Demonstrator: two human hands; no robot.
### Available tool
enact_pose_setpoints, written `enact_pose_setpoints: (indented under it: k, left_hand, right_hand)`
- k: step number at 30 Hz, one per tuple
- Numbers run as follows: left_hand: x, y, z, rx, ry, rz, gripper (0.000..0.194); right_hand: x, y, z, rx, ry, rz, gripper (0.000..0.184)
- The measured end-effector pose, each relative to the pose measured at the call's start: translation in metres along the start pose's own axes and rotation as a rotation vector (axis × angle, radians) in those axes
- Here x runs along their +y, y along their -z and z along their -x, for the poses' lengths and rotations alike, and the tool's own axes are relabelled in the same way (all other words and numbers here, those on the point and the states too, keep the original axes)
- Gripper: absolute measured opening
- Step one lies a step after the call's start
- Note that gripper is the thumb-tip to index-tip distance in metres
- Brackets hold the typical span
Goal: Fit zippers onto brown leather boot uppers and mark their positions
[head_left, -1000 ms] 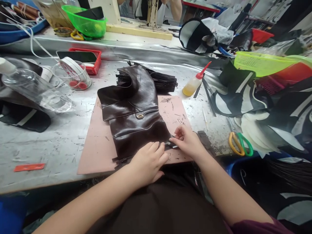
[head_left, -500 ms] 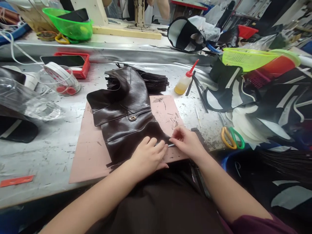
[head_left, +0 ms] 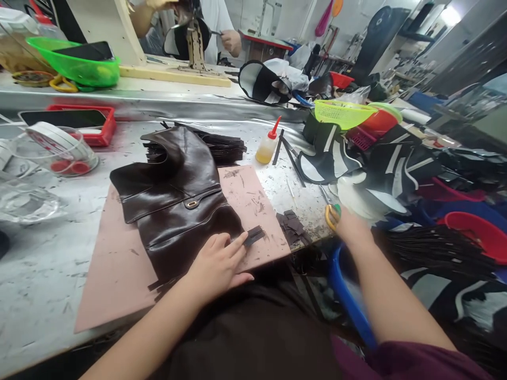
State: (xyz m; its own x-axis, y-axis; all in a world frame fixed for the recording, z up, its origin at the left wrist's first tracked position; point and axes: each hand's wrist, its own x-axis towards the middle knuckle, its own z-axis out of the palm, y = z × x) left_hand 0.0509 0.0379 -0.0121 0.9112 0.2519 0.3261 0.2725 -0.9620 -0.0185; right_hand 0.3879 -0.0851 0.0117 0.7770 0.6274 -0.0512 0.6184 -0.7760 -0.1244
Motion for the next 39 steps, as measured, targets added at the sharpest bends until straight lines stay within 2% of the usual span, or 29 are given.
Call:
enact_pose_setpoints:
  k: [3,5,7,9,10,12,14,20,26,35,39]
  left_hand:
    - [0.0,0.001,0.001,-0.015,0.021,0.015,0.051]
    - [-0.001,0.002,0.001,-0.021,0.025,0.028,0.051]
    - [-0.002,0.002,0.001,-0.027,0.024,0.044,0.05]
    - [-0.002,0.002,0.001,-0.03,0.023,0.058,0.049]
    - [-0.003,0.002,0.001,-0.033,0.023,0.064,0.048]
    - [-0.003,0.001,0.002,-0.037,0.021,0.072,0.048]
    - [-0.003,0.001,0.002,-0.047,0.016,0.081,0.05]
    - [-0.002,-0.002,0.005,-0.045,0.024,0.113,0.05]
    - [-0.002,-0.003,0.005,-0.025,0.01,0.108,0.052]
    - [-0.001,-0.001,0.004,-0.063,0.025,0.079,0.053]
    - [-0.001,-0.002,0.005,-0.05,0.011,0.062,0.054]
  right_hand:
    - [0.002,0.005,0.013,0.023,-0.067,0.007,0.067]
    - [-0.001,0.005,0.037,-0.025,-0.022,-0.065,0.064]
    - [-0.007,0.0,0.069,-0.173,0.101,-0.273,0.057]
    - [-0.016,-0.01,0.105,-0.409,0.223,-0.575,0.052]
    - [-0.021,-0.015,0.121,-0.531,0.236,-0.7,0.049]
    - [-0.035,-0.025,0.147,-0.715,0.255,-0.819,0.05]
    - [-0.051,-0.031,0.159,-0.805,0.289,-0.806,0.053]
    - [-0.09,-0.03,0.152,-0.796,0.354,-0.638,0.053]
    - [-0.099,-0.026,0.156,-0.753,0.294,-0.573,0.048]
    - [-0.104,-0.038,0.166,-0.723,0.149,-0.862,0.048]
    - [-0.097,-0.026,0.164,-0.641,0.078,-0.888,0.055]
